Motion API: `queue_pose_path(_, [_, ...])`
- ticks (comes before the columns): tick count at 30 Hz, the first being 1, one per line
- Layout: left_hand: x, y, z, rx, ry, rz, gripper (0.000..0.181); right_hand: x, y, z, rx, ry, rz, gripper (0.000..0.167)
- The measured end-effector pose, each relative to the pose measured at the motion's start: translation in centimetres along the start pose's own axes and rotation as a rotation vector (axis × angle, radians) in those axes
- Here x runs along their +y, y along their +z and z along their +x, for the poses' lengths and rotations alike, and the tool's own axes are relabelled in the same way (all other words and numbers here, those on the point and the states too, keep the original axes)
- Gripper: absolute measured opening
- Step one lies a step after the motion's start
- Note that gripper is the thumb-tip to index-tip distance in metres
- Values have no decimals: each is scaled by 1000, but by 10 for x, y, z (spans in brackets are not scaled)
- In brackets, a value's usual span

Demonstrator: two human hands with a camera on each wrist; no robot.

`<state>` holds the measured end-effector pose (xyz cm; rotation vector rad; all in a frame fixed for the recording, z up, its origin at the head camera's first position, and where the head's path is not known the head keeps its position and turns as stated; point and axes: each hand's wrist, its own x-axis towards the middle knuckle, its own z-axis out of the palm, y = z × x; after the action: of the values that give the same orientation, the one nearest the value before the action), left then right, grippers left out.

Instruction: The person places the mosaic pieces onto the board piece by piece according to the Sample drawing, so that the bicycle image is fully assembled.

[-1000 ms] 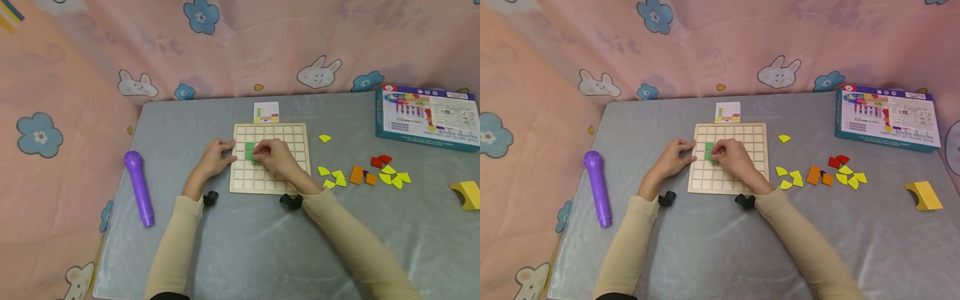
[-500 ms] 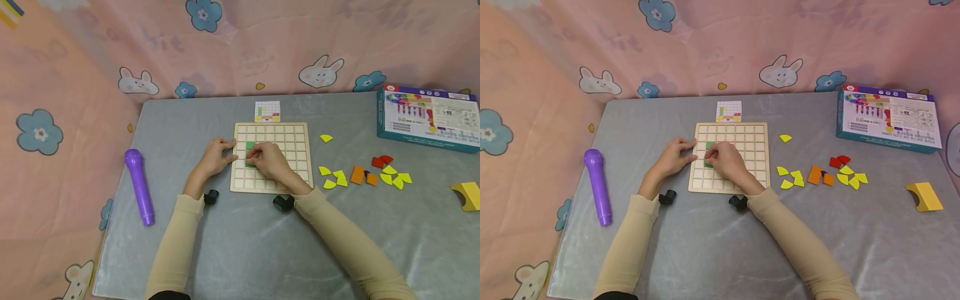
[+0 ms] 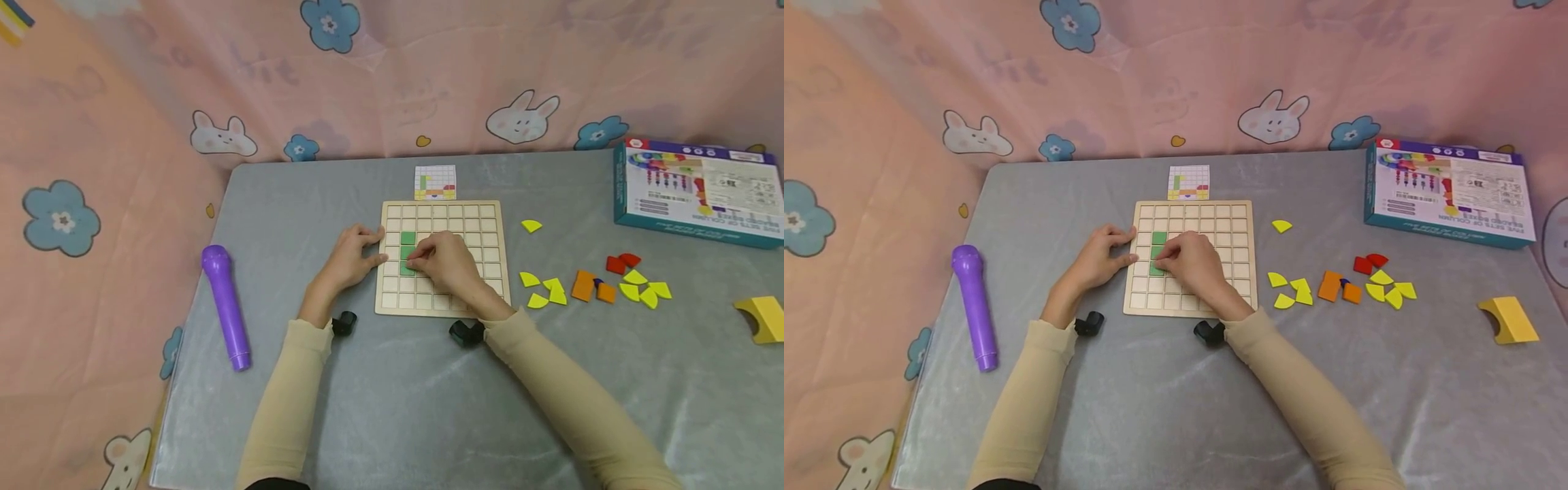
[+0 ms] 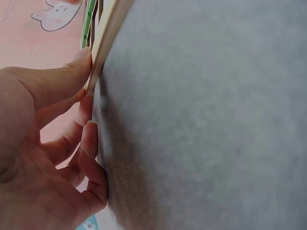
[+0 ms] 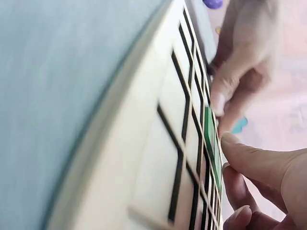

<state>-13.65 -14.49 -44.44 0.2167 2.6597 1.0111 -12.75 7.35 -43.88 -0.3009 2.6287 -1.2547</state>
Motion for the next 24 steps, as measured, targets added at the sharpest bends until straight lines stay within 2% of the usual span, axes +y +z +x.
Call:
queue_pose_path(8, [-1, 1, -2, 1, 8, -8, 58, 22, -30, -2, 89, 41, 33, 7])
queue_pose_path(19, [-1, 1, -1, 1, 10, -3, 58, 69, -92, -12, 235, 148, -75, 21])
queue_pose_path(24, [0, 0, -1, 1, 4, -7, 58, 89, -114, -14, 260, 204, -123, 27])
